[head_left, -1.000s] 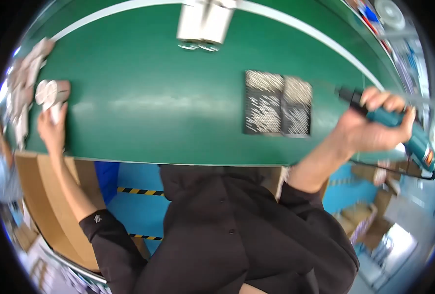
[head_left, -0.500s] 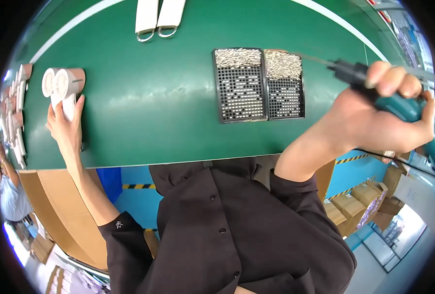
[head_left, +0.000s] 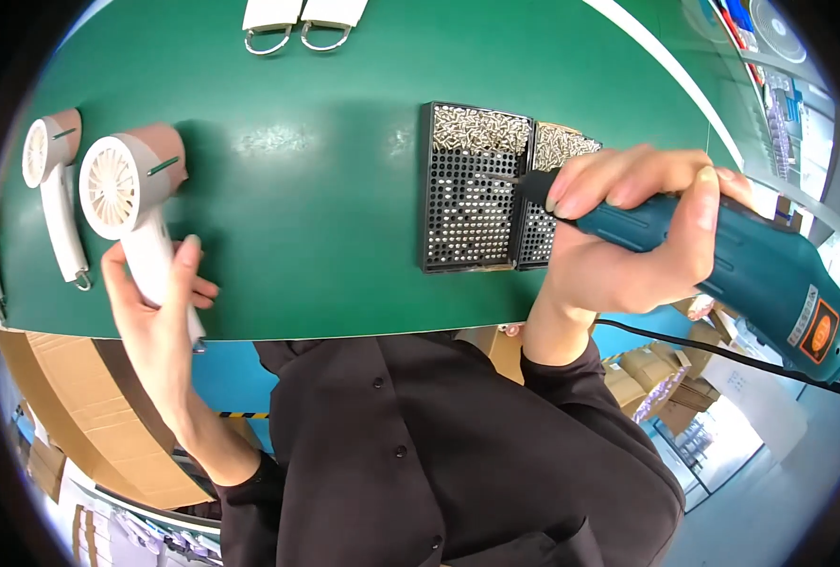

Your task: The person assembles handheld portable fans by securing fan housings with screws using an electric screwdriver.

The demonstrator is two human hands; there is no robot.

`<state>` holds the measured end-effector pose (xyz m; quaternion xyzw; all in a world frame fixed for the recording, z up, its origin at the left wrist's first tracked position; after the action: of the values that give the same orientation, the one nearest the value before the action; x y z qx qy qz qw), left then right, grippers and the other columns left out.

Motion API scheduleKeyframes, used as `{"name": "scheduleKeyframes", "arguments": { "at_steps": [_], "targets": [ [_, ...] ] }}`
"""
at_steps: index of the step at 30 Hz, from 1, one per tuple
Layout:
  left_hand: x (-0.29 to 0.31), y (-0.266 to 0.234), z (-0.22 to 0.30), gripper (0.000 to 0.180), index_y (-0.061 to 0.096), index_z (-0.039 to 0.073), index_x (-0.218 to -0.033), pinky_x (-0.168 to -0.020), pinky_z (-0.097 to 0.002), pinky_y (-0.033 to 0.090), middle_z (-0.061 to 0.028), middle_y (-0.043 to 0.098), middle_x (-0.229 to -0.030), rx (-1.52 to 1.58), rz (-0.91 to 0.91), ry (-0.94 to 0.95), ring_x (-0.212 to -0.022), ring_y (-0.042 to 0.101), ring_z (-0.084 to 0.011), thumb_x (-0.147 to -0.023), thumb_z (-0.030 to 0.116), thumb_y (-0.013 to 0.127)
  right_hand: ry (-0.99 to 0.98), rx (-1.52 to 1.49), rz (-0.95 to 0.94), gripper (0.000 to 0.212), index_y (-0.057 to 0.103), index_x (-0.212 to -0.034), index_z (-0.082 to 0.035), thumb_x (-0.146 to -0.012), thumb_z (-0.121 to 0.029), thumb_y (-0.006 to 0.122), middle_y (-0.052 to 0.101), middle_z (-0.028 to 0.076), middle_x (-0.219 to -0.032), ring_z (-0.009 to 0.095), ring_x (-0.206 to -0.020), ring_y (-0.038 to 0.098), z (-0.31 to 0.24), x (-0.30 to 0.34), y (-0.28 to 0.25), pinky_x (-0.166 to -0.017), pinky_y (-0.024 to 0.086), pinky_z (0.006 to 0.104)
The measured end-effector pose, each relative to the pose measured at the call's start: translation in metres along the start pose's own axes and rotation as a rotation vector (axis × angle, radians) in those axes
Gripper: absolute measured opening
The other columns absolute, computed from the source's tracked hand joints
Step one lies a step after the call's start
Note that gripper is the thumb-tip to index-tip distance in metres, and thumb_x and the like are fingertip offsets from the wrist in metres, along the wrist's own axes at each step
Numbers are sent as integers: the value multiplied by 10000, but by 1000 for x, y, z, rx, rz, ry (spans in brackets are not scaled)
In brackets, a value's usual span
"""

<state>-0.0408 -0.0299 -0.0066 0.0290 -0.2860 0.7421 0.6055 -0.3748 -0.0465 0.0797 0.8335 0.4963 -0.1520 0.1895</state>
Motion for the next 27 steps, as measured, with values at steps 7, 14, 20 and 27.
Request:
{"name": "scheduleKeyframes", "arguments": {
  "at_steps": [7,14,20,27],
  "targets": [
    [22,60,1,394,481,-3,-1160,-505,-218,475,-54,638,-808,274,-213,-173,-568,611,-102,-879,161,704,16,152,-72,170,425,-1073,-113,-958,-236,408,440,82,-622,209,-339,407,6,2,0,-309,402,363],
    [33,98,16,450,343,1,-1309,-815,-325,544,-154,621,-1093,549,-456,-120,-974,653,-226,-919,-5,566,-12,241,-263,197,435,-1101,-126,-960,-248,372,441,88,-635,214,-337,402,11,0,0,-311,405,365],
    [36,128,23,490,230,22,-1325,-819,-328,531,-187,595,-1173,665,-565,-142,-1058,629,-248,-940,-26,530,-31,173,-115,191,438,-1062,-101,-954,-246,380,441,82,-635,206,-339,403,7,4,0,-310,396,359],
    [36,138,19,451,245,7,-1303,-840,-310,527,-169,593,-1175,707,-534,-94,-1064,625,-210,-951,-16,526,-58,43,-72,197,466,-983,-105,-957,-281,383,457,74,-654,192,-343,399,-10,12,5,-321,368,347]
  ]
}}
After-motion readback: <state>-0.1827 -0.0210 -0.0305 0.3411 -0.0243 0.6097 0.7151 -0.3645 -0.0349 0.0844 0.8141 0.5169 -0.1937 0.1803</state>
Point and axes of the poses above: each hand's wrist, its own x-axis away from the middle knuckle, its own y-axis out of the palm, z = x × y, the point moved 6 cm from there along -x, towards the middle knuckle
